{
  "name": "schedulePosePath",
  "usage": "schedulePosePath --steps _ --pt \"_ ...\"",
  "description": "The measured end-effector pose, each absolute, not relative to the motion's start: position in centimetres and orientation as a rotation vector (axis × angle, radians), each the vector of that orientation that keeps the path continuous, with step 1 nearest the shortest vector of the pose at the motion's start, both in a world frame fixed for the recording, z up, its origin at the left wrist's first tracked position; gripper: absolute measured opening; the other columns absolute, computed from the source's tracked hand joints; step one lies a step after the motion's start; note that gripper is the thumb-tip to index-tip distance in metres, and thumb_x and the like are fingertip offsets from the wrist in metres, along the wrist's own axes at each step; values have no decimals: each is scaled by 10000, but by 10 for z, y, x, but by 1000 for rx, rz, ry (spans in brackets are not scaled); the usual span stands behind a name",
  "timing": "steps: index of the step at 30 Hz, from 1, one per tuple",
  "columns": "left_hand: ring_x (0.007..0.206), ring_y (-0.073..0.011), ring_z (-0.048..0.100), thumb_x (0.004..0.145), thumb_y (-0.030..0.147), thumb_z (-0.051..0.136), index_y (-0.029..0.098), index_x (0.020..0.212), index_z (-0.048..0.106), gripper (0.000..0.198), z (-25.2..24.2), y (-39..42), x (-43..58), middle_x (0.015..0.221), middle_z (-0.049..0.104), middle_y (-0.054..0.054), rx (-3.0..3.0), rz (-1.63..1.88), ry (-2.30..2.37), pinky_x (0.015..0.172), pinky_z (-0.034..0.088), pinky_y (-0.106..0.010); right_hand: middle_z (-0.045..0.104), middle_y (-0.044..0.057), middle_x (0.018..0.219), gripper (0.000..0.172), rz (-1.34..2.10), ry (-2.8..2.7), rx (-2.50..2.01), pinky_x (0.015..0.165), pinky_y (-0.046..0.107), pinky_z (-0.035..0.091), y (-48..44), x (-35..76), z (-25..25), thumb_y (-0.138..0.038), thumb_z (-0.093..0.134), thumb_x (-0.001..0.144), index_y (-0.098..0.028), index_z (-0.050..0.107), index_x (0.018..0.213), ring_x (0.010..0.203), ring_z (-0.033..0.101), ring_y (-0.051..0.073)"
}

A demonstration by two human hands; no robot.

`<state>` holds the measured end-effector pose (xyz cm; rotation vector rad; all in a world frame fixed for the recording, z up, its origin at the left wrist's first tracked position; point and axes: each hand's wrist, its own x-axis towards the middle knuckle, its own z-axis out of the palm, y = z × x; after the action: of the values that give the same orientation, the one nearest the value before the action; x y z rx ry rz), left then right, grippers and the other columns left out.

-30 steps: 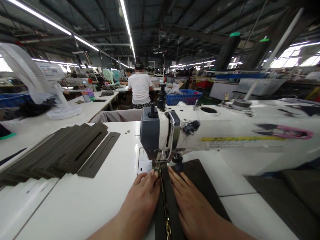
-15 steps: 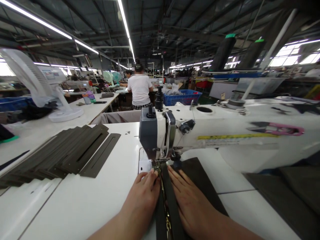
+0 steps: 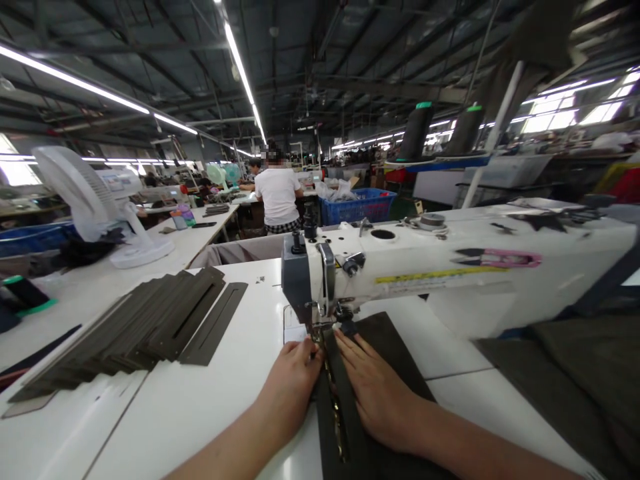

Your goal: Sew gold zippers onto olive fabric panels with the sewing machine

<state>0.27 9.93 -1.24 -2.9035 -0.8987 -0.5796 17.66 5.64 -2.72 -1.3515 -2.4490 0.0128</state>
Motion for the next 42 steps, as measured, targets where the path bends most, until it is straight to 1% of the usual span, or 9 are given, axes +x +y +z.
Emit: schedulePosePath --steps 6,11,14,18,22,26,33,38,42 --pt "793 -181 571 829 96 455 162 909 619 194 -17 108 1 899 574 -73 -2897 -692 -914 742 510 -332 427 186 1317 496 122 -2400 -1316 1043 467 247 50 178 -14 -153 388 819 -59 384 1307 1265 319 245" --pt "772 -175 576 814 81 443 161 920 626 225 -18 108 -1 876 578 -63 -2896 -710 -963 730 512 -315 604 146 1054 329 -153 -2361 -1040 931 375 417 15 170 -34 -305 568 760 -116 601 1027 1018 539 243" --pt "796 -175 583 799 75 446 166 943 630 250 -16 105 -2 896 587 -63 -2905 -756 -975 740 512 -305 645 119 914 179 -400 -2256 -922 817 308 490 7 161 -55 -194 499 806 -123 635 898 892 582 217" --pt "840 -184 601 771 47 449 165 949 642 288 -12 96 -5 930 625 -66 -2883 -766 -968 768 515 -317 652 115 758 288 -628 -2178 -905 704 310 524 6 147 -70 -27 374 780 -120 645 812 745 597 203" --pt "883 -200 614 777 68 467 156 922 640 243 -16 83 -10 946 664 -68 -2855 -809 -839 807 518 -348 622 95 624 306 -781 -2075 -862 613 306 525 4 138 -71 18 358 748 -115 633 723 618 588 191" --pt "874 -204 626 803 86 450 152 906 624 213 -21 80 -10 934 668 -76 -2822 -799 -735 867 498 -392 614 76 598 274 -856 -1982 -854 600 287 521 4 136 -72 8 375 764 -115 617 727 586 592 179" --pt "867 -181 631 812 52 438 159 899 607 218 -21 94 -7 913 663 -62 -2857 -712 -704 934 452 -410 618 63 609 262 -765 -1967 -917 604 260 513 10 139 -76 -20 380 783 -131 612 733 576 587 166" --pt "880 -200 632 825 78 429 154 944 592 215 -21 96 -8 959 662 -81 -2821 -693 -694 875 487 -418 596 48 587 269 -667 -1989 -935 605 239 487 17 142 -70 -15 376 790 -134 611 733 576 563 150" --pt "835 -211 635 828 111 461 146 936 599 178 -21 95 -7 947 661 -89 -2805 -751 -706 768 533 -365 587 55 599 246 -605 -2007 -974 571 235 459 24 145 -69 -39 392 805 -137 606 731 578 546 147"
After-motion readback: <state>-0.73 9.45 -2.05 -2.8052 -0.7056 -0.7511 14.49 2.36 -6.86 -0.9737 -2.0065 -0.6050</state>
